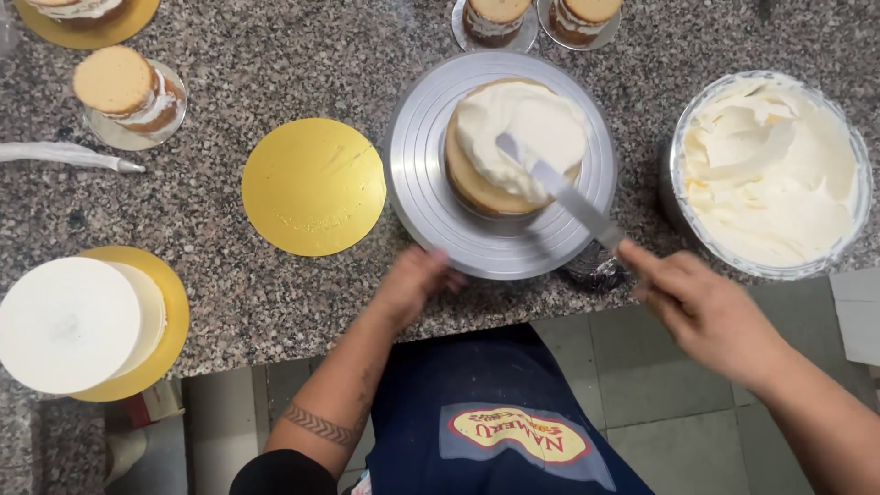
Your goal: Applying frosting and smoothing it on a round cake using an offset spatula and a turntable.
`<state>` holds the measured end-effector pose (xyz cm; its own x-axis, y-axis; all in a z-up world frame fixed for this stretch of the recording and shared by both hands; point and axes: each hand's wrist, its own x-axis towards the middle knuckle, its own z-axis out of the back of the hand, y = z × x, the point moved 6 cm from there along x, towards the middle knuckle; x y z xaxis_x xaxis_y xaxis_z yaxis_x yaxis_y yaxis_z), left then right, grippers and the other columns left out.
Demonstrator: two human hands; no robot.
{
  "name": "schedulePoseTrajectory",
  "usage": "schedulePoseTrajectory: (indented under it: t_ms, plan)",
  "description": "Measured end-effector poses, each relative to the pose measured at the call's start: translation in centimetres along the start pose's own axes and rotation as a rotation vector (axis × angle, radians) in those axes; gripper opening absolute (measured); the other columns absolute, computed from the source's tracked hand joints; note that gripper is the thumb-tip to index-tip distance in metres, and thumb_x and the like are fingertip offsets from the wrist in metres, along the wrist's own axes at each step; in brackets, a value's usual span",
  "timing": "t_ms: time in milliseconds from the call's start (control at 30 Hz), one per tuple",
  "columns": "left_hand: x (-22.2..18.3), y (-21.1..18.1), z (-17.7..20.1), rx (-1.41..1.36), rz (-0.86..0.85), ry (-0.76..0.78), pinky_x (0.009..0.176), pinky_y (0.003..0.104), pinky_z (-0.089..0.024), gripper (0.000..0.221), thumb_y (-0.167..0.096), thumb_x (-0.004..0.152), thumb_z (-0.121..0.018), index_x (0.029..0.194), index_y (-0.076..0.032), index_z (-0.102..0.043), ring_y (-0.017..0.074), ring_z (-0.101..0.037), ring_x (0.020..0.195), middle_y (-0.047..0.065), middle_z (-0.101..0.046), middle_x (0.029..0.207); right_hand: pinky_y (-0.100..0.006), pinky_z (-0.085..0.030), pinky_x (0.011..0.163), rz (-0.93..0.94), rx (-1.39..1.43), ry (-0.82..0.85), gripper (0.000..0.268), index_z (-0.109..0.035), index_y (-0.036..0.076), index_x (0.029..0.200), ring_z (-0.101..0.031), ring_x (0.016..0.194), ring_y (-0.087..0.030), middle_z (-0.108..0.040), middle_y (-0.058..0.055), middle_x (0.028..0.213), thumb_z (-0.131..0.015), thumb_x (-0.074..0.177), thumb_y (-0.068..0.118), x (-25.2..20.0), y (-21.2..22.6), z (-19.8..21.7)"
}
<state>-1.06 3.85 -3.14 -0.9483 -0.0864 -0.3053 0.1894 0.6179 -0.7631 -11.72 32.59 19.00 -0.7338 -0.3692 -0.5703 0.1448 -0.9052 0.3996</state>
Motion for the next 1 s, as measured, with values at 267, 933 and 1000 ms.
schedulePoseTrajectory:
  t_ms: [267,933,1000]
  plan:
    - [-0.1,-0.5,0.0,0.098,0.059,0.048,0.087,0.038,-0.058,0.037,-0.039,0.095,-0.067,0.112,-0.005,-0.07,0.0229,-0.071,0.093,0.011,-0.076,0.1,-0.04,-0.057,0.073,0.334,-0.186,-0.236,0.063,-0.049,0.034,0.151,-0.066,0.079,-0.022,-0.064,-0.009,0.09,-0.064,0.091,0.02,-0.1,0.8,0.8]
    - [-1.5,2.0,-1.2,0.167,0.105,0.307,0.089,0.036,-0.056,0.03,-0.033,0.097,-0.065,0.11,-0.007,-0.072,0.0198,-0.071,0.096,0.011,-0.076,0.105,-0.04,-0.059,0.075,0.042,-0.725,-0.319,0.063,-0.039,0.042,0.158,-0.067,0.083,-0.025,-0.063,-0.005,0.105,-0.059,0.101,0.025,0.6,-0.7,1.0]
    - [-0.5,2.6,0.3,0.252,0.13,0.229,0.091,0.037,-0.058,0.034,-0.034,0.099,-0.066,0.107,-0.002,-0.073,0.0229,-0.072,0.097,0.014,-0.077,0.104,-0.039,-0.056,0.081,0.258,-0.113,-0.214,0.062,-0.047,0.036,0.153,-0.067,0.083,-0.023,-0.065,-0.009,0.087,-0.062,0.096,0.018,1.2,-0.9,0.2]
